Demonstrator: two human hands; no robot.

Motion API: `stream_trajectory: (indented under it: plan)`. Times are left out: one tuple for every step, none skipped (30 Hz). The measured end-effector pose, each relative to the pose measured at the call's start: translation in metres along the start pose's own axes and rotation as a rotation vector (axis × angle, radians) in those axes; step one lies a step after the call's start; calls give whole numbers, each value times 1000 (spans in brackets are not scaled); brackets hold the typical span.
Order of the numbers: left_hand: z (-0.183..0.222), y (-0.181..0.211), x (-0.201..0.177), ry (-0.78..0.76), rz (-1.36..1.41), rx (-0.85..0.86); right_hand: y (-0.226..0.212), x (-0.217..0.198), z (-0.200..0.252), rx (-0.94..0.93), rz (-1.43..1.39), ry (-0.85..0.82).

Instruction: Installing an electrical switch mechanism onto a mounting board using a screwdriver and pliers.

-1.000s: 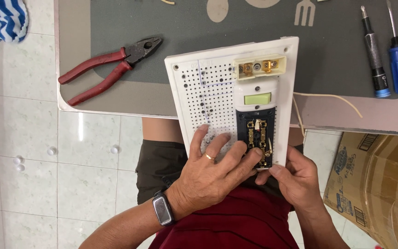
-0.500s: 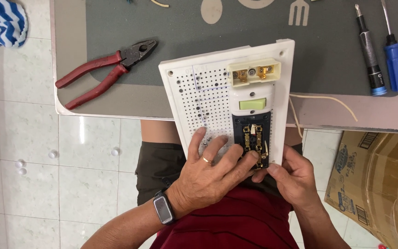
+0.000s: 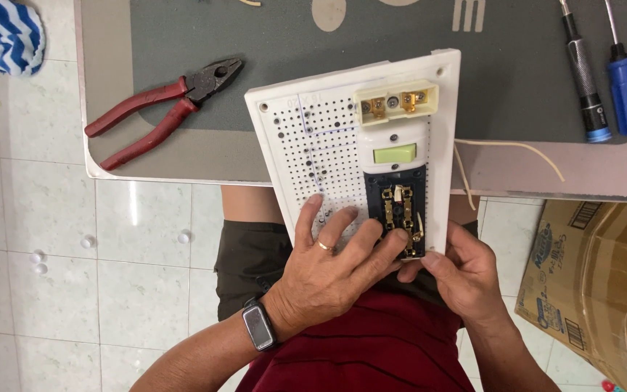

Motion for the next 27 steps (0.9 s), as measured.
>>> stream_trajectory:
  plan:
    - [1,1,0,-1,1,1,-1,0,0,0,-1,2]
    - [2,0,1,-5,9,-6,-2,1,0,-2,2,1]
    - [2,0,2,-9,17,-13,-3,1,0,-4,4,0]
    - [3,1,3,-10,18,-11,-3,1,0,-5,3,2]
    - [3,1,2,-2,21,-13,-4,2,0,-12,1,-14]
    - [4,1,2,4,23,-16,-4,3,0,-18,-2,-31]
    - [3,1,2,3,24,-14,-4,2,0,-18,-4,-29]
    - [2,1,1,14,14,-13,-3,2,0,-15,-2,-22]
    - [1,1,0,26,5,-12,-2,1,0,-13,0,-14]
    - [2,1,1,25,6,-11,-1,1,-1,-13,-1,-12]
    - [2,1,1,27,5,-5,-1,1,-1,-22,-4,-18]
    - [3,2,2,29,3,0,-1,1,-1,-30,-7,-25]
    - [3,2,2,28,4,1,-1,2,-1,-30,-8,-24]
    - [4,2,2,30,7,3,-2,2,-1,-32,-10,-23]
    - [4,2,2,31,11,6,-2,3,-2,-34,-11,-23]
    - [4,2,2,31,11,7,-3,3,-2,-34,-12,-22]
    - [4,2,2,36,9,8,-3,4,-2,-34,-12,-25]
    - [4,2,2,40,7,10,-4,4,-1,-34,-12,-27]
    - [3,2,2,39,8,11,-4,4,-1,-35,-13,-26]
    - [1,2,1,45,8,7,-4,4,-1,-29,-15,-22]
    - [-1,2,0,50,8,4,-3,4,-1,-23,-17,-18]
    - [0,3,1,47,11,7,-4,5,-1,-23,-20,-13]
    - [0,3,1,63,9,-2,-5,6,-1,-20,-26,-15]
    - [0,3,1,76,12,-9,-6,6,0,-16,-34,-10]
    - [0,2,2,68,21,-4,-8,6,-3,-14,-38,1]
    - [1,3,4,44,10,2,-6,4,-2,-8,23,23]
    - [3,5,7,19,-1,8,-5,1,0,-1,85,45]
Point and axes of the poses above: each hand's wrist, its own z-axis away from the middle knuckle, its own x-axis out of the palm, y = z × x, the point moved 9 cm from there along -z, towards the middle knuckle, and after that the axes turned 14 degrees about y, right-handed, at the moved point
